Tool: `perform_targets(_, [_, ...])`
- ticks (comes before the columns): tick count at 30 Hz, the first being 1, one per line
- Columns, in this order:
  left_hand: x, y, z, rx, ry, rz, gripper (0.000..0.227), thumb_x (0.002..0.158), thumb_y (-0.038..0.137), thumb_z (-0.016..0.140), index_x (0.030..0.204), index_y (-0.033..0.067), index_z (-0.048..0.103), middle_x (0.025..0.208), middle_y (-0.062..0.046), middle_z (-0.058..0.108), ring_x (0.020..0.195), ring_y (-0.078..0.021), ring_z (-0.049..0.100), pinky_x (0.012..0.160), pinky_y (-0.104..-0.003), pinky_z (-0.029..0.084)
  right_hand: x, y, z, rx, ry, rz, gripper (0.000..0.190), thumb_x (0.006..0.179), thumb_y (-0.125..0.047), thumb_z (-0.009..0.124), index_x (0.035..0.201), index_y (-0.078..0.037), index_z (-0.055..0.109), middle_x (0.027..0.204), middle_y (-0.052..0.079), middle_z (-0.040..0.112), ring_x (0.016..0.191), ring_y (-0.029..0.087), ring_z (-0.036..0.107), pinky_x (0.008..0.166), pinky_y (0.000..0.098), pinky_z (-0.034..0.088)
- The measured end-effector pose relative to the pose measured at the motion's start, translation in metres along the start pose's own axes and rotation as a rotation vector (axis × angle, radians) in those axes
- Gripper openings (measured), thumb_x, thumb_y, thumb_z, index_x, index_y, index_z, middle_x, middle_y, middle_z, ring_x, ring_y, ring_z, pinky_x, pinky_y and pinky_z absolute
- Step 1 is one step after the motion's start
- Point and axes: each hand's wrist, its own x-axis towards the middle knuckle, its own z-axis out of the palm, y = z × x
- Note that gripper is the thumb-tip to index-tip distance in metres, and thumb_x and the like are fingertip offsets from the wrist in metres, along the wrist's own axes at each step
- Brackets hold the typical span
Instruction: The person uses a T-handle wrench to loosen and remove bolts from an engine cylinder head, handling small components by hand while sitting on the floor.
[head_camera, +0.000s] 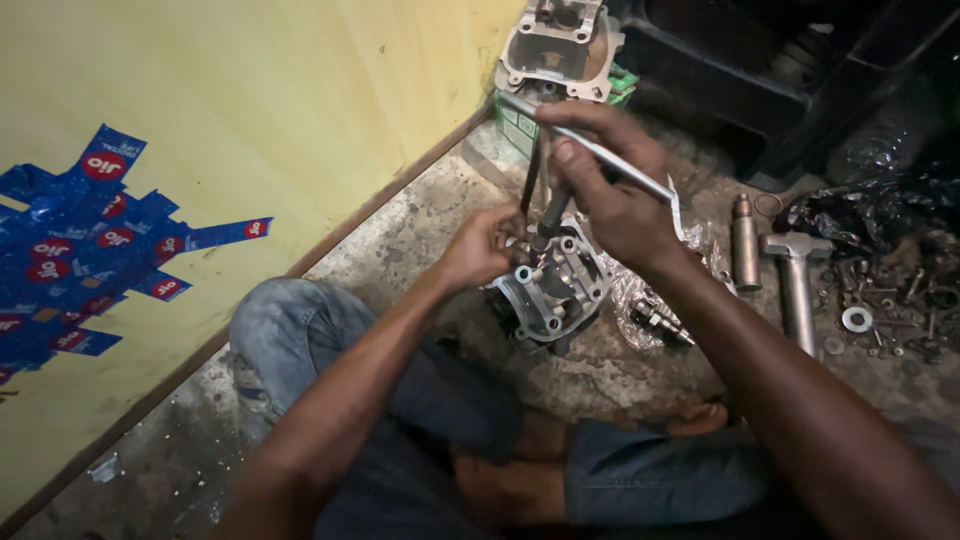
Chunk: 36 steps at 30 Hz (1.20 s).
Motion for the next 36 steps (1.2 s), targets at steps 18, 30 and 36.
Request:
perform_targets(18, [-0.027,0.074,0.009,0.185,-0.013,-0.142,0.053,0.076,0.036,0.086,0.116,0.0047,0.071,0.128,-0.016,0.069,0.114,-0.0304,0.068,0.099,-0.040,0.054,0.012,0.011,0.004,-0.134,-0.111,-0.029,0.034,0.109,-0.033,0.056,0.103,-0.003,0.071,0.080,0.003,0.068,0.064,0.010,0.063,0.057,0.0270,0.054])
perform_targets(30, [-0.024,0.068,0.019,0.130,0.127,-0.272,0.035,0.067,0.030,0.079,0.092,0.0084,0.070,0.082,-0.010,0.076,0.076,-0.0267,0.075,0.073,-0.041,0.061,0.021,0.002,0.028,-0.146,-0.121,0.020,0.038,0.107,-0.040,0.059,0.096,-0.005,0.069,0.076,0.002,0.058,0.069,0.013,0.053,0.062,0.0307,0.045])
perform_targets(36, [-0.014,0.064,0.029,0.239,0.187,-0.114,0.031,0.065,0.027,0.083,0.088,0.0095,0.073,0.080,-0.012,0.075,0.077,-0.0309,0.073,0.076,-0.043,0.058,0.020,0.003,0.023,-0.200,-0.115,0.070,0.035,0.106,-0.037,0.060,0.098,-0.005,0.070,0.078,0.003,0.060,0.071,0.014,0.055,0.063,0.0310,0.046])
